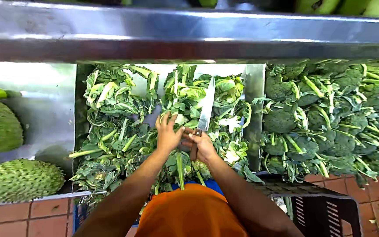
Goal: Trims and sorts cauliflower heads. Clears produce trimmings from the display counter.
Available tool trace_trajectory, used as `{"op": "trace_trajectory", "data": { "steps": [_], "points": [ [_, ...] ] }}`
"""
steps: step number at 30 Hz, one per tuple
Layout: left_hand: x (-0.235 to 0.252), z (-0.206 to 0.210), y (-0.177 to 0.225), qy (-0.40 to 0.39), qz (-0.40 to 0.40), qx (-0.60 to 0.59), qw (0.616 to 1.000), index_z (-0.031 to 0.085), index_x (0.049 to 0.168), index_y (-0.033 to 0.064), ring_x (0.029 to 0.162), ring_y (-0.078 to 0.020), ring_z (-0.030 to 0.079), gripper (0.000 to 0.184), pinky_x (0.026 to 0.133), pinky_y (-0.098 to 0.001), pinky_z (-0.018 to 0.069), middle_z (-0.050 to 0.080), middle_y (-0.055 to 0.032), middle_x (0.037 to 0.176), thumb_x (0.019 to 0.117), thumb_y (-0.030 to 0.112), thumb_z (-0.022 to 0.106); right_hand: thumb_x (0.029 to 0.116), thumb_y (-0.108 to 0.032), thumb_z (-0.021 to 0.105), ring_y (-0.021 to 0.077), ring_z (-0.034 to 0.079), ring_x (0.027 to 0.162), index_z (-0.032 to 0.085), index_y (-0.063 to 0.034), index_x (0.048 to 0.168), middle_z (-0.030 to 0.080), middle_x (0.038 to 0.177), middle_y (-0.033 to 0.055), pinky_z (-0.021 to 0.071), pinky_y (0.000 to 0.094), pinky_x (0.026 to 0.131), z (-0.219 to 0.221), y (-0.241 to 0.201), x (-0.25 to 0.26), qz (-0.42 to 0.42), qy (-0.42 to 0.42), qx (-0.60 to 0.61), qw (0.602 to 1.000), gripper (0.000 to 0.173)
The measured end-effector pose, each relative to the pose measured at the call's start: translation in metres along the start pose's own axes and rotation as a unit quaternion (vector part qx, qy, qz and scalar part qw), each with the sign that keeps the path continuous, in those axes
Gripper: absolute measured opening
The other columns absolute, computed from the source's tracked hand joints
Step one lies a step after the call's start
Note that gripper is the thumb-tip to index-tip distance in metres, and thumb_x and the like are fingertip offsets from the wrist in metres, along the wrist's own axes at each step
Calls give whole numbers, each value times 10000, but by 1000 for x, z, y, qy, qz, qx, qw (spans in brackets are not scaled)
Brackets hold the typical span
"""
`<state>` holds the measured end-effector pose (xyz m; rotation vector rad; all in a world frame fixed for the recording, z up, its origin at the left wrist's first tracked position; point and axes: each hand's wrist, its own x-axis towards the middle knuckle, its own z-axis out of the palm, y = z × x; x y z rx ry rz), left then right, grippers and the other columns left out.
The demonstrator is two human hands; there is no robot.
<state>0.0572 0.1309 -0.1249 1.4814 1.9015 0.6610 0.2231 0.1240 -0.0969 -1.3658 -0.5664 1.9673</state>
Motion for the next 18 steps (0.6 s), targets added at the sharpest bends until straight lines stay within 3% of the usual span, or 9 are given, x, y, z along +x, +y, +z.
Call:
{"op": "trace_trajectory", "data": {
  "steps": [1, 3, 4, 5, 8, 10, 13, 15, 18],
  "points": [
    [3, -2, -18, 25, -17, -34, 999, 542, 1473, 137, 1525, -427, 226, 656, 1189, -646, 293, 307, -149, 1649, 898, 367, 758, 1054, -94, 475, 240, 716, 1021, 549, -73, 1259, 656, 1330, 97, 607, 425, 835, 0, -3, 2, -7, -17, -69, 997, 219],
    [12, -16, -41, 49, -57, -102, 992, 430, 1519, 84, 1500, -355, 323, 849, 1171, -573, 379, 254, -167, 1660, 821, 320, 852, 1059, -171, 528, 214, 698, 768, 608, -61, 1290, 712, 1032, 113, 598, 388, 658, -3, -8, 9, -25, -5, -213, 977, 268],
    [15, -22, -49, 51, -67, -117, 990, 431, 1503, 70, 1487, -333, 350, 883, 1166, -553, 393, 275, -169, 1647, 784, 308, 885, 1056, -217, 552, 196, 626, 631, 602, -65, 1264, 674, 864, 101, 543, 367, 560, -8, -8, 10, -37, 4, -282, 959, 263],
    [15, -26, -54, 47, -75, -117, 989, 470, 1469, 56, 1469, -328, 379, 869, 1160, -549, 401, 321, -174, 1623, 762, 315, 904, 1055, -252, 563, 201, 580, 578, 591, -71, 1262, 642, 814, 100, 514, 380, 525, -15, -7, 7, -50, 4, -339, 939, 276],
    [12, -23, -61, 64, -103, -113, 986, 620, 1346, 101, 1382, -356, 459, 770, 1102, -567, 450, 438, -182, 1518, 708, 387, 941, 1054, -446, 524, 231, 636, 682, 607, -131, 1273, 669, 877, 88, 562, 465, 624, -37, 2, -6, -79, -1, -477, 875, 393],
    [13, -17, -60, 86, -114, -125, 982, 648, 1348, 139, 1324, -374, 501, 737, 1077, -588, 456, 521, -187, 1428, 719, 398, 931, 1056, -487, 487, 247, 645, 794, 644, -144, 1273, 671, 918, 96, 548, 512, 722, -41, 10, -18, -71, 10, -521, 850, 435],
    [20, -14, -51, 51, -113, -111, 986, 615, 1418, 200, 1331, -344, 517, 731, 1104, -584, 436, 576, -130, 1406, 782, 444, 879, 1025, -300, 570, 254, 641, 808, 608, -83, 1293, 656, 953, 126, 546, 499, 728, -47, 22, -30, -35, 40, -503, 863, 347],
    [28, -17, -44, 54, -105, -96, 988, 601, 1439, 209, 1332, -338, 519, 766, 1109, -579, 430, 588, -116, 1402, 778, 488, 869, 971, -157, 622, 248, 713, 785, 521, -71, 1332, 695, 996, 123, 623, 462, 710, -43, 19, -35, -25, 58, -464, 883, 384],
    [33, -21, -35, 82, -142, -134, 977, 563, 1395, 88, 1258, -379, 575, 816, 1061, -599, 467, 614, -198, 1327, 753, 467, 893, 1012, -171, 603, 228, 717, 682, 489, -65, 1309, 717, 920, 91, 632, 439, 640, -21, 3, -46, -120, 85, -486, 861, 336]
  ]
}}
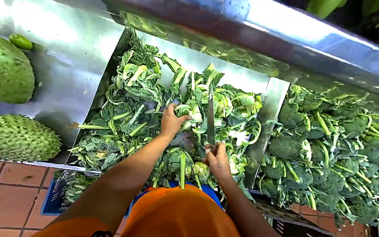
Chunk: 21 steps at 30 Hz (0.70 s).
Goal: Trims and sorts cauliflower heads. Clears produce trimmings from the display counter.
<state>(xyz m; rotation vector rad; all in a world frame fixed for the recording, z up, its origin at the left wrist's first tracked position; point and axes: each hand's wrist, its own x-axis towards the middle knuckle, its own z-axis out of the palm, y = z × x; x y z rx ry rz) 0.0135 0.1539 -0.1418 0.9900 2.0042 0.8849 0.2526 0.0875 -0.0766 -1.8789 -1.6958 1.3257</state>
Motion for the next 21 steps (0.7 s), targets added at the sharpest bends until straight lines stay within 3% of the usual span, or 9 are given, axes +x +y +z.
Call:
{"op": "trace_trajectory", "data": {
  "steps": [3, 5, 6, 8, 10, 14, 17, 19, 21],
  "points": [
    [-1, 5, -2, 31, -10, -29, 999, 619, 1264, 38, 1187, -373, 609, 611, 1029, -596, 483, 648, -204, 1224, 849, 439, 822, 1040, -321, 569, 206, 630, 632, 528, -37, 1273, 647, 812, 75, 573, 443, 586, 5, -18, 1, -207, 153, -99, 961, 370],
    [-1, 11, -6, 45, 1, -28, 999, 629, 1265, 31, 1232, -374, 585, 571, 1064, -587, 458, 646, -198, 1250, 898, 445, 771, 1071, -315, 514, 216, 632, 659, 517, -29, 1295, 630, 828, 92, 581, 429, 594, 23, -14, 12, -260, 197, -122, 938, 363],
    [0, 12, -7, 50, 5, -23, 998, 629, 1265, 28, 1245, -374, 576, 573, 1075, -580, 450, 644, -195, 1259, 912, 463, 750, 1083, -309, 487, 266, 665, 697, 509, -18, 1311, 650, 862, 132, 596, 468, 623, 36, -4, 19, -227, 177, -152, 946, 370],
    [-1, 16, -9, 51, 14, -3, 999, 634, 1256, 26, 1253, -371, 568, 576, 1082, -565, 447, 637, -193, 1275, 931, 495, 713, 1098, -328, 423, 395, 716, 882, 481, -41, 1379, 689, 1029, 219, 590, 590, 745, 57, 19, 34, -56, 57, -242, 967, 406],
    [0, 18, -8, 40, 32, 19, 999, 635, 1256, 25, 1270, -376, 555, 586, 1089, -564, 444, 620, -189, 1310, 941, 517, 689, 1096, -325, 419, 410, 720, 941, 496, -66, 1364, 698, 1069, 218, 586, 600, 779, 66, 34, 52, 25, 19, -299, 954, 381],
    [-3, 10, -9, 30, 30, 14, 999, 610, 1300, 21, 1304, -361, 544, 629, 1108, -550, 435, 600, -198, 1349, 947, 539, 671, 1095, -338, 429, 387, 720, 974, 514, -65, 1332, 701, 1060, 198, 586, 564, 817, 59, 29, 58, 41, 4, -326, 944, 371],
    [-24, 0, -14, -21, 102, 55, 993, 453, 1507, 64, 1469, -354, 380, 859, 1172, -542, 389, 353, -185, 1609, 876, 572, 741, 1089, -347, 460, 387, 713, 965, 492, -60, 1360, 698, 1038, 205, 573, 589, 836, 41, 21, 66, 47, -46, -256, 964, 396],
    [-29, 8, -25, -77, 148, 124, 978, 350, 1594, 155, 1529, -356, 278, 993, 1175, -549, 387, 171, -149, 1697, 817, 588, 793, 1085, -367, 480, 340, 679, 777, 495, -87, 1365, 668, 922, 182, 569, 553, 702, 23, 21, 72, 78, -107, -157, 979, 397],
    [-12, 13, -31, -99, 178, 132, 970, 360, 1596, 222, 1515, -326, 324, 937, 1167, -535, 406, 196, -117, 1697, 824, 489, 818, 1108, -349, 432, 174, 462, 492, 454, -151, 1312, 483, 712, 51, 454, 353, 465, 2, 28, 78, 138, -196, 30, 970, 286]
  ]
}}
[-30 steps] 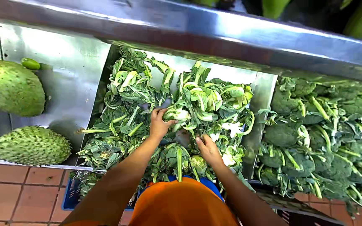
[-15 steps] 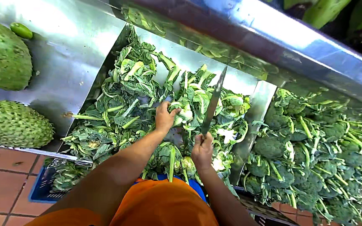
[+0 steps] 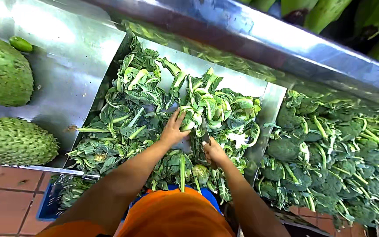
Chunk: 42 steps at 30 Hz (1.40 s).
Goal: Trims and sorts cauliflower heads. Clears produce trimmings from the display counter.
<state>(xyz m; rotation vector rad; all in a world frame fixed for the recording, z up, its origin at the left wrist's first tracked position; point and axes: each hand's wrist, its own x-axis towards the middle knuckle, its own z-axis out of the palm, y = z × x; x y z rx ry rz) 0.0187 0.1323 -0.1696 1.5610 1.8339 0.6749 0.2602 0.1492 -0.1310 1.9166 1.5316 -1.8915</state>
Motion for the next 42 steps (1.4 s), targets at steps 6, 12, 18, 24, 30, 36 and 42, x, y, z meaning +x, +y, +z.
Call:
{"op": "trace_trajectory", "data": {
  "steps": [6, 12, 18, 24, 30, 36, 42],
  "points": [
    [56, -43, 11, -117, 35, -1, 993, 445, 1549, 346, 1481, -329, 363, 901, 1161, -578, 380, 296, -50, 1666, 768, 490, 871, 1094, -429, 438, 229, 510, 495, 503, -143, 1286, 530, 709, 89, 481, 417, 463, -14, 6, -15, -38, 64, -58, 996, 351],
    [63, -56, 23, -135, 8, 10, 991, 463, 1548, 313, 1480, -208, 402, 799, 1182, -532, 377, 325, 48, 1663, 848, 503, 800, 1092, -379, 435, 275, 678, 742, 518, -102, 1368, 663, 839, 108, 578, 505, 705, 38, 18, -109, -47, 186, -209, 959, 400],
    [76, -54, 37, -121, 59, 56, 989, 627, 1417, 238, 1410, -228, 499, 530, 1153, -552, 401, 492, 2, 1564, 985, 543, 599, 1095, -397, 407, 256, 672, 766, 546, -125, 1218, 634, 828, 82, 570, 474, 723, 34, 17, -148, 14, 103, -269, 958, 329],
    [85, -47, 50, -107, 28, 95, 989, 629, 1413, 228, 1409, -226, 502, 526, 1152, -547, 399, 515, 4, 1546, 1013, 554, 528, 1101, -369, 419, 285, 684, 801, 556, -100, 1177, 645, 840, 112, 567, 493, 731, 29, -3, -142, 25, 101, -282, 954, 311],
    [88, -48, 64, -103, 0, 100, 990, 641, 1395, 215, 1388, -245, 522, 537, 1148, -571, 396, 567, -17, 1494, 1011, 570, 518, 1093, -361, 433, 306, 695, 840, 555, -115, 1211, 666, 877, 124, 569, 530, 750, 22, -12, -150, 53, 91, -276, 955, 299],
    [89, -44, 67, -96, -11, 125, 987, 644, 1387, 229, 1383, -233, 528, 525, 1137, -566, 408, 563, 7, 1499, 1015, 571, 499, 1088, -334, 445, 292, 691, 833, 554, -118, 1159, 653, 867, 109, 572, 512, 739, 22, -24, -159, 45, 73, -291, 953, 251],
    [85, -42, 66, -90, -4, 136, 987, 630, 1399, 207, 1363, -261, 544, 545, 1119, -578, 415, 557, -10, 1504, 1027, 573, 473, 1099, -346, 432, 312, 689, 811, 553, -93, 1188, 654, 876, 136, 571, 525, 707, 23, -28, -139, 33, 82, -252, 964, 295]
  ]
}}
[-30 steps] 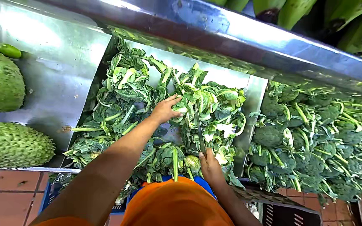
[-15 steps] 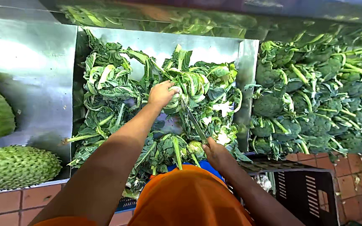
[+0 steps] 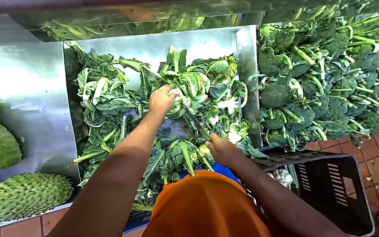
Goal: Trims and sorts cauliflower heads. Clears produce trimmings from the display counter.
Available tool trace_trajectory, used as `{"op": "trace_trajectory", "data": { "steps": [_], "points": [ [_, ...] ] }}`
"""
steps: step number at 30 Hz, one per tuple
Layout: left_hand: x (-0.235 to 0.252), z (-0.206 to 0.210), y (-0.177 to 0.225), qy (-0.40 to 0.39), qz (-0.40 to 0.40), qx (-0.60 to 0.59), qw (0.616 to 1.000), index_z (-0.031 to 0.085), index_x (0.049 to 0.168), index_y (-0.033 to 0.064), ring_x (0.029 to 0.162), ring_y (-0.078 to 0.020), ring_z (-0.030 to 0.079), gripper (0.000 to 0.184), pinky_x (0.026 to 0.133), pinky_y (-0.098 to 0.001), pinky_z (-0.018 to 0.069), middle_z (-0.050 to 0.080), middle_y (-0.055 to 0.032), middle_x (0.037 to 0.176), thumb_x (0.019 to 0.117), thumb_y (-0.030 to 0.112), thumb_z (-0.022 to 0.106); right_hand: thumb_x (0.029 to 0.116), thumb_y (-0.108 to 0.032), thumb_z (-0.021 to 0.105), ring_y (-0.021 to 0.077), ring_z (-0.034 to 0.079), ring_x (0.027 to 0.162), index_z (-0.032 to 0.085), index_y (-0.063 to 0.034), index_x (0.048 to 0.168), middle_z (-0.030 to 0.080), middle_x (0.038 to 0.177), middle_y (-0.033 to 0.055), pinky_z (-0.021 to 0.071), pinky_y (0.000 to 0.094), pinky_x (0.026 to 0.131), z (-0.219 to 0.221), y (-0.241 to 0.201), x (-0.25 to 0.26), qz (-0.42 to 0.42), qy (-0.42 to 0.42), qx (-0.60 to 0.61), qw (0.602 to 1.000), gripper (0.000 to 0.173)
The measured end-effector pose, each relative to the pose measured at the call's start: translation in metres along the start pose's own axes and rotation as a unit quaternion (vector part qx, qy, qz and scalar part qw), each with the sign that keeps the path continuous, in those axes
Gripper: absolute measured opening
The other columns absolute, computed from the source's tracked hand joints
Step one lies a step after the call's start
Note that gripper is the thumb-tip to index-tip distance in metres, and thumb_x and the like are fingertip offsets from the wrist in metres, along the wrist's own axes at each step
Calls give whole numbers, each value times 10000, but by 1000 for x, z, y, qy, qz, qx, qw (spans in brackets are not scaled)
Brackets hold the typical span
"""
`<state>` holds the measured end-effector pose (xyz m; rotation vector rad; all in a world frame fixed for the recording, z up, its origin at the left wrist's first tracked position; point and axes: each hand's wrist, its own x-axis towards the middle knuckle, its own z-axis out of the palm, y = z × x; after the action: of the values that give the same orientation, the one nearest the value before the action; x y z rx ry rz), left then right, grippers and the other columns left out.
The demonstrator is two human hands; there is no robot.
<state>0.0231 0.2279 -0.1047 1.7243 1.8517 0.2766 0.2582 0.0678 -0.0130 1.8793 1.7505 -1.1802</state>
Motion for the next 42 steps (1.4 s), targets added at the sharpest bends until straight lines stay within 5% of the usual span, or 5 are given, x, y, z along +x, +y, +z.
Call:
{"op": "trace_trajectory", "data": {
  "steps": [21, 26, 31, 34, 42],
  "points": [
    [-3, 15, -3, 17, 2, 8, 1000, 620, 1400, 184, 1343, -285, 562, 522, 1082, -596, 445, 536, -35, 1522, 1048, 536, 460, 1063, -300, 451, 368, 713, 745, 429, -53, 1338, 673, 919, 205, 582, 544, 615, 35, -60, 37, 93, 21, 76, 993, 370],
    [2, 14, -14, 8, 13, -7, 1000, 609, 1413, 176, 1352, -281, 555, 518, 1099, -588, 433, 538, -45, 1520, 1054, 521, 463, 1047, -275, 461, 387, 702, 1054, 440, -18, 1374, 681, 1128, 226, 572, 571, 858, 40, -51, 69, 83, 3, 27, 996, 417],
    [-31, 22, -22, 64, 33, -57, 996, 371, 1576, 98, 1505, -357, 329, 785, 1202, -576, 316, 283, -154, 1662, 988, 581, 564, 1073, -334, 462, 358, 704, 744, 466, -35, 1341, 672, 943, 216, 581, 545, 663, 7, -42, 55, 65, -26, 45, 996, 402],
    [-68, 48, -6, 177, -27, -6, 984, 380, 1558, 66, 1506, -409, 289, 1029, 1217, -621, 217, 307, -209, 1632, 810, 690, 712, 1068, -334, 466, 379, 700, 953, 518, -37, 1316, 676, 1071, 217, 564, 580, 808, -16, -38, 60, 62, -53, -5, 997, 390],
    [-30, 47, -19, 67, -133, -143, 978, 305, 1594, 147, 1312, -392, 555, 1072, 1038, -625, 480, 460, -185, 1538, 745, 474, 873, 1082, -314, 483, 373, 695, 876, 576, -33, 1283, 671, 1037, 222, 566, 577, 762, -93, -46, 50, 25, -91, -125, 988, 358]
  ]
}}
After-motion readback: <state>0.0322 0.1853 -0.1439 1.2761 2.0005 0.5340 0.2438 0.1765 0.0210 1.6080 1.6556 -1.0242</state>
